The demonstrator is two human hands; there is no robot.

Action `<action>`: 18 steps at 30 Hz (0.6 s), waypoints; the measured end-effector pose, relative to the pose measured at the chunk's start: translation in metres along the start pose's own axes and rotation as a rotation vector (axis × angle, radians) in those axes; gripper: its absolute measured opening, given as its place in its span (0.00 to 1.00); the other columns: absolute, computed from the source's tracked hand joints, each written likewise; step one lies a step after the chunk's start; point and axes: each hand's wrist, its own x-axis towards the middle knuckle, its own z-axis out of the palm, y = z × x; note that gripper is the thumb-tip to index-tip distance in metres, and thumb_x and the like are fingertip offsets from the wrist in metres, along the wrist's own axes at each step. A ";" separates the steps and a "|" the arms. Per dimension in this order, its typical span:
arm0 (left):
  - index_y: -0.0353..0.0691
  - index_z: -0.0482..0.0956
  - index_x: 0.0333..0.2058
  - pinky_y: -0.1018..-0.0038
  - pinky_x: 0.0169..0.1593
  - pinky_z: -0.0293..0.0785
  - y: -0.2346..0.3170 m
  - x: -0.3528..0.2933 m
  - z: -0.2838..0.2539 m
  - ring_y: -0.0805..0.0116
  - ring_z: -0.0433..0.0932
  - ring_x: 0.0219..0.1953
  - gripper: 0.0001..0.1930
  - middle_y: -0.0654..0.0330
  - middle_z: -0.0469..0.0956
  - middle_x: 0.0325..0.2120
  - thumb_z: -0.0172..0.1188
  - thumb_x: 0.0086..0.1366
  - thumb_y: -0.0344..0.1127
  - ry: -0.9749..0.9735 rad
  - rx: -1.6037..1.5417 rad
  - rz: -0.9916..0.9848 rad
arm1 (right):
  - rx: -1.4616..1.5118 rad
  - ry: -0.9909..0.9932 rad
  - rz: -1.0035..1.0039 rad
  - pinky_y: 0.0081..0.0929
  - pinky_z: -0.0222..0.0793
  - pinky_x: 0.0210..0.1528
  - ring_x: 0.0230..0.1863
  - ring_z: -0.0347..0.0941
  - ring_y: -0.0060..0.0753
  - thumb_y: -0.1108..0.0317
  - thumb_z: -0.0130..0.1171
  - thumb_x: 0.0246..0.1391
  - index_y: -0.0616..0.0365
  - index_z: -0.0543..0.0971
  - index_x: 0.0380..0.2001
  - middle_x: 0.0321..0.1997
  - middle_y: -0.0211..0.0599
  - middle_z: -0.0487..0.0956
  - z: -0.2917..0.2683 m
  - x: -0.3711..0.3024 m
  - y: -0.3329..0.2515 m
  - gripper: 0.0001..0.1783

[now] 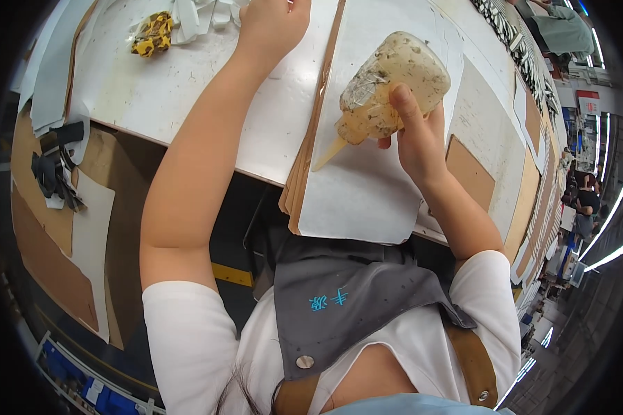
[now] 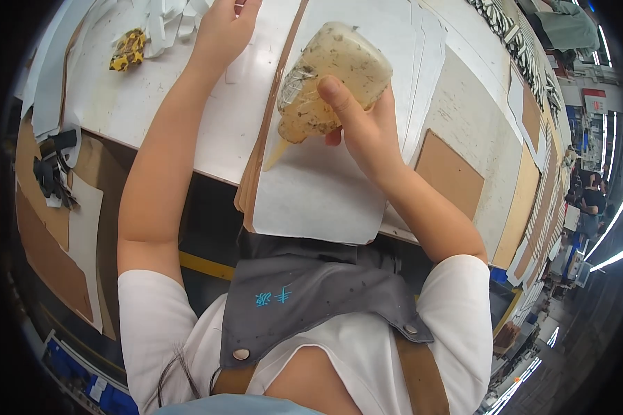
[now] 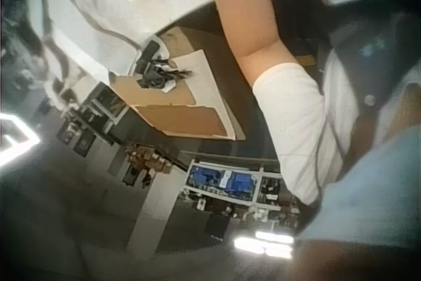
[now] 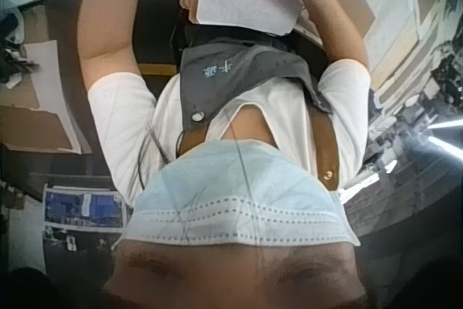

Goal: Applying glue to leather components and assembling them on a workshop table.

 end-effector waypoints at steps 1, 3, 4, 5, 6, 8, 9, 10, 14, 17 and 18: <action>0.34 0.72 0.35 0.69 0.35 0.70 -0.001 0.001 0.000 0.58 0.74 0.30 0.10 0.50 0.74 0.29 0.51 0.58 0.33 -0.001 0.022 0.009 | 0.009 -0.001 0.001 0.15 0.64 0.14 0.27 0.73 0.22 0.50 0.56 0.50 0.63 0.67 0.43 0.32 0.36 0.74 0.001 -0.004 0.000 0.28; 0.34 0.72 0.35 0.69 0.35 0.70 -0.002 0.002 0.001 0.58 0.75 0.31 0.10 0.50 0.74 0.29 0.51 0.58 0.34 0.007 0.020 0.013 | 0.016 -0.006 0.012 0.15 0.65 0.14 0.27 0.73 0.22 0.51 0.56 0.50 0.64 0.67 0.42 0.32 0.36 0.74 0.004 -0.011 0.000 0.27; 0.34 0.72 0.35 0.68 0.36 0.70 -0.003 0.003 0.002 0.57 0.75 0.31 0.10 0.49 0.74 0.29 0.51 0.58 0.34 0.015 0.018 0.027 | 0.019 -0.010 -0.008 0.14 0.65 0.13 0.27 0.73 0.22 0.52 0.56 0.51 0.64 0.67 0.42 0.33 0.36 0.74 0.005 -0.015 -0.002 0.26; 0.34 0.72 0.35 0.68 0.36 0.70 -0.003 0.003 0.003 0.57 0.75 0.31 0.10 0.49 0.74 0.29 0.51 0.58 0.34 0.014 0.018 0.018 | 0.023 -0.013 -0.027 0.14 0.64 0.13 0.27 0.73 0.22 0.53 0.56 0.51 0.64 0.67 0.43 0.33 0.36 0.74 0.006 -0.018 -0.002 0.26; 0.34 0.72 0.35 0.68 0.36 0.70 -0.004 0.004 0.004 0.57 0.75 0.31 0.10 0.49 0.74 0.29 0.50 0.58 0.34 0.006 0.020 0.018 | 0.021 -0.014 -0.018 0.14 0.64 0.13 0.27 0.73 0.22 0.53 0.56 0.51 0.64 0.67 0.43 0.33 0.36 0.74 0.005 -0.024 0.000 0.26; 0.33 0.72 0.35 0.67 0.37 0.70 -0.001 0.004 -0.002 0.56 0.75 0.32 0.11 0.49 0.75 0.30 0.50 0.58 0.35 0.010 0.038 0.007 | 0.010 -0.066 -0.068 0.18 0.71 0.22 0.32 0.74 0.26 0.55 0.58 0.49 0.66 0.66 0.45 0.37 0.39 0.74 0.005 -0.035 0.002 0.28; 0.33 0.72 0.35 0.67 0.38 0.70 0.000 0.004 -0.005 0.55 0.75 0.32 0.11 0.48 0.75 0.30 0.50 0.58 0.35 0.007 0.041 -0.009 | 0.013 -0.076 -0.062 0.18 0.71 0.22 0.32 0.74 0.26 0.55 0.58 0.49 0.66 0.66 0.45 0.37 0.39 0.74 0.007 -0.042 0.004 0.28; 0.33 0.72 0.35 0.66 0.38 0.70 0.001 0.005 -0.005 0.55 0.75 0.33 0.11 0.48 0.75 0.30 0.49 0.58 0.36 0.001 0.039 -0.022 | -0.040 -0.083 -0.219 0.21 0.71 0.29 0.36 0.73 0.29 0.56 0.59 0.47 0.66 0.66 0.47 0.41 0.40 0.73 0.008 -0.047 0.007 0.30; 0.33 0.73 0.35 0.66 0.39 0.70 -0.004 0.008 -0.001 0.54 0.75 0.33 0.12 0.48 0.75 0.30 0.49 0.58 0.36 0.007 0.051 -0.023 | -0.435 -0.325 -0.551 0.29 0.69 0.46 0.46 0.70 0.33 0.62 0.63 0.43 0.67 0.65 0.49 0.50 0.40 0.70 -0.005 -0.068 0.016 0.31; 0.34 0.73 0.35 0.66 0.39 0.70 -0.008 0.008 -0.002 0.54 0.75 0.34 0.12 0.48 0.75 0.31 0.49 0.58 0.37 0.020 0.064 -0.015 | -0.232 -0.316 0.212 0.31 0.67 0.49 0.48 0.68 0.33 0.58 0.61 0.44 0.62 0.68 0.48 0.49 0.39 0.71 0.006 -0.080 -0.025 0.29; 0.34 0.73 0.35 0.66 0.39 0.70 -0.010 0.007 -0.003 0.54 0.75 0.34 0.12 0.47 0.75 0.31 0.49 0.58 0.37 0.029 0.083 -0.012 | 0.095 -0.238 0.709 0.31 0.65 0.51 0.51 0.66 0.33 0.59 0.58 0.49 0.61 0.67 0.50 0.51 0.41 0.68 0.012 -0.083 -0.030 0.27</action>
